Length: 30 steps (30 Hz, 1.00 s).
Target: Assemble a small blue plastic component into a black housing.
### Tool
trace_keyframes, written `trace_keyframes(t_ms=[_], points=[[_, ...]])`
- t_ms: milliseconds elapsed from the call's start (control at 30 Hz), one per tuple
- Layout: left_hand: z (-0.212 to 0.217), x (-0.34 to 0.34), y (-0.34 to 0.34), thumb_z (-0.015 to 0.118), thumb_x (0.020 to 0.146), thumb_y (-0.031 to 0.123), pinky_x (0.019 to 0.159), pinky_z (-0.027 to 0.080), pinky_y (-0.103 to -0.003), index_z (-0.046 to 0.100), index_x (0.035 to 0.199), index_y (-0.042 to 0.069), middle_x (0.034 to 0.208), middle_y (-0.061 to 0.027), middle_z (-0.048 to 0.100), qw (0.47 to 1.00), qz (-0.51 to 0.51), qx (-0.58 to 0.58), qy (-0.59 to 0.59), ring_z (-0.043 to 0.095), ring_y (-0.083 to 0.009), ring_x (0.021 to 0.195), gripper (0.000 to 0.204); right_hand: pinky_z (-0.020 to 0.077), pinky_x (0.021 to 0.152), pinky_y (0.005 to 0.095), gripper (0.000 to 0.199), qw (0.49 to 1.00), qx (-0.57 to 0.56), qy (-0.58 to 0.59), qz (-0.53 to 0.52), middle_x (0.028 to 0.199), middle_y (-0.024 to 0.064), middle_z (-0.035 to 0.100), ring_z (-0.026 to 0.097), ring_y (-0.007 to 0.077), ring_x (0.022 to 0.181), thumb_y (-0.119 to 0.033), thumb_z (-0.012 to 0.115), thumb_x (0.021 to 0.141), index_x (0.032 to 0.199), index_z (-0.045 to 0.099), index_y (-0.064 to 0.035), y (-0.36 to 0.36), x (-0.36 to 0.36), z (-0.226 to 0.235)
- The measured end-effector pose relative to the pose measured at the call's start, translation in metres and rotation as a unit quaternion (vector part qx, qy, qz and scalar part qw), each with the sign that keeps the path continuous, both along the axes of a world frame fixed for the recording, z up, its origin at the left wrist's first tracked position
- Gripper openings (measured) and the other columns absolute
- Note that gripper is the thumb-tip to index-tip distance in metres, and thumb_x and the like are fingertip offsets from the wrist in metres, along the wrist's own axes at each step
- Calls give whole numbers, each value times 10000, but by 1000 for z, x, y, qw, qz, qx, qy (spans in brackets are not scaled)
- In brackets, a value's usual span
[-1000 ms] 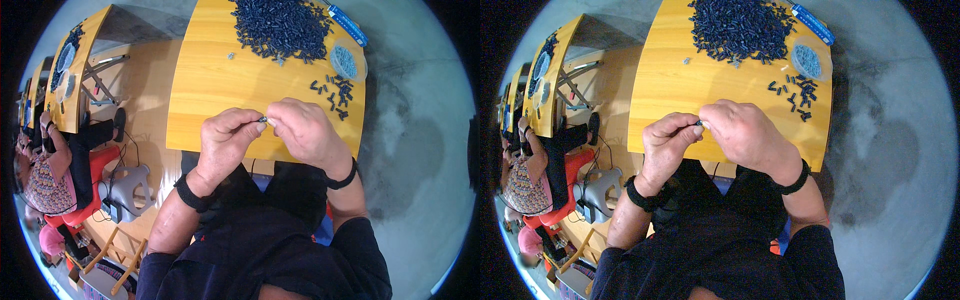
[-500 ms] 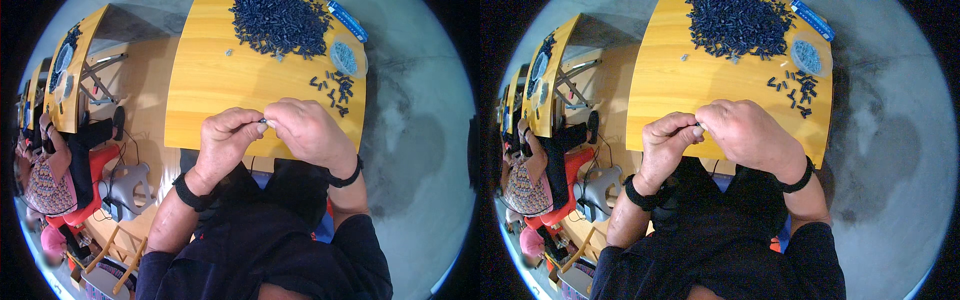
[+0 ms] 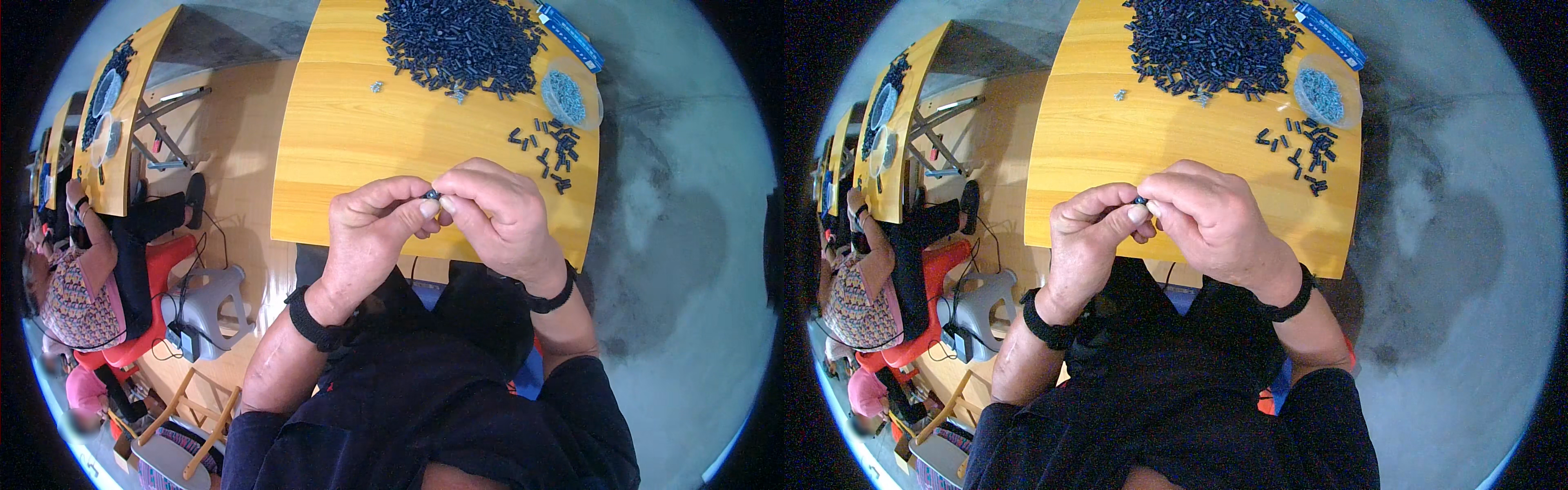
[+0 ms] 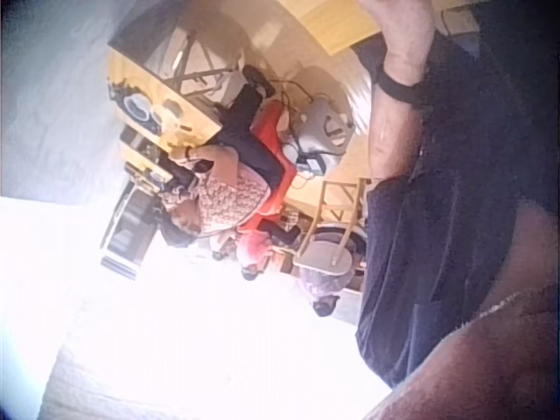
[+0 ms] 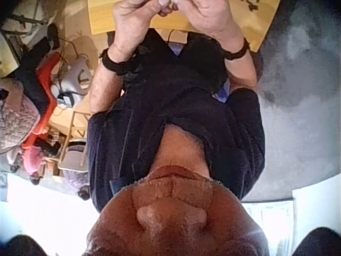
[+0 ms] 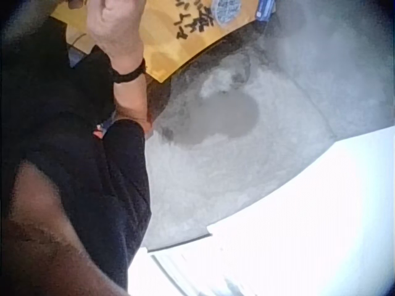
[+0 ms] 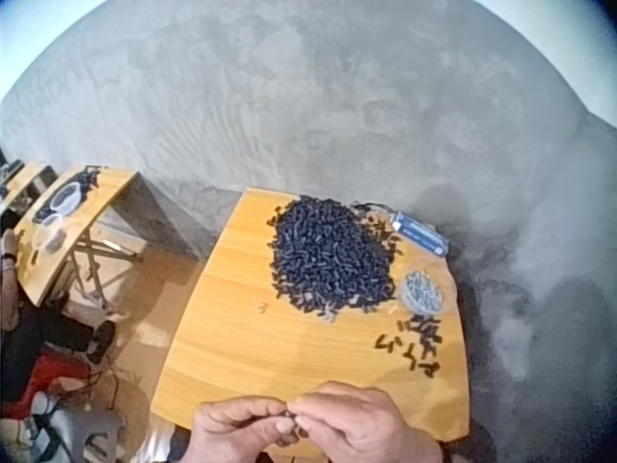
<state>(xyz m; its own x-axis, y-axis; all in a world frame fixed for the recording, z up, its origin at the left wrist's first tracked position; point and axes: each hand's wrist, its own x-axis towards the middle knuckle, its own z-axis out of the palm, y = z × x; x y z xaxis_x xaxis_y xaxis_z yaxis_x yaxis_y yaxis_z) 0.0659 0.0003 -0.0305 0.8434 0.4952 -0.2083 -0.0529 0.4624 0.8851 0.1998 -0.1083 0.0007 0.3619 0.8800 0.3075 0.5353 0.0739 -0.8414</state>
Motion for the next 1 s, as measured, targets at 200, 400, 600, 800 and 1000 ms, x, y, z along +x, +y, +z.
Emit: trace_keyframes(t_ms=[200,400,600,800,1000], points=[[5,-1,4,647,859,-37,661,522,-220,667,1006,-31,857,-58,684,999,-45,0,11,630,-93,747,148,485,548,327,136,999,40,-24,-10,753,120,614,622,254,648,65,621,798,923,635,11,-3,-4,-8],[5,-5,4,658,840,-62,670,533,-219,671,1004,-39,869,-59,682,996,-49,43,59,635,-92,760,166,496,554,315,151,995,59,-77,3,802,143,637,641,255,658,79,629,799,940,645,28,-6,-4,-13],[-1,-7,4,650,853,-36,663,549,-252,678,984,-37,845,-95,694,996,-40,43,60,663,-141,736,134,525,528,329,228,994,63,-92,14,826,117,614,639,251,646,14,665,771,995,625,7,-6,-7,-20],[-5,-6,2,644,863,-25,660,538,-239,683,975,-37,839,-86,692,996,-35,48,68,657,-128,724,119,537,552,336,225,996,48,-70,8,858,122,610,649,254,671,33,645,785,1008,621,16,-9,-11,-24],[-8,-6,4,639,864,-29,663,541,-262,671,974,-29,825,-99,689,997,-13,43,69,655,-151,718,115,508,579,282,199,997,52,2,50,812,133,625,646,226,687,84,560,804,983,629,32,-3,8,-24]])
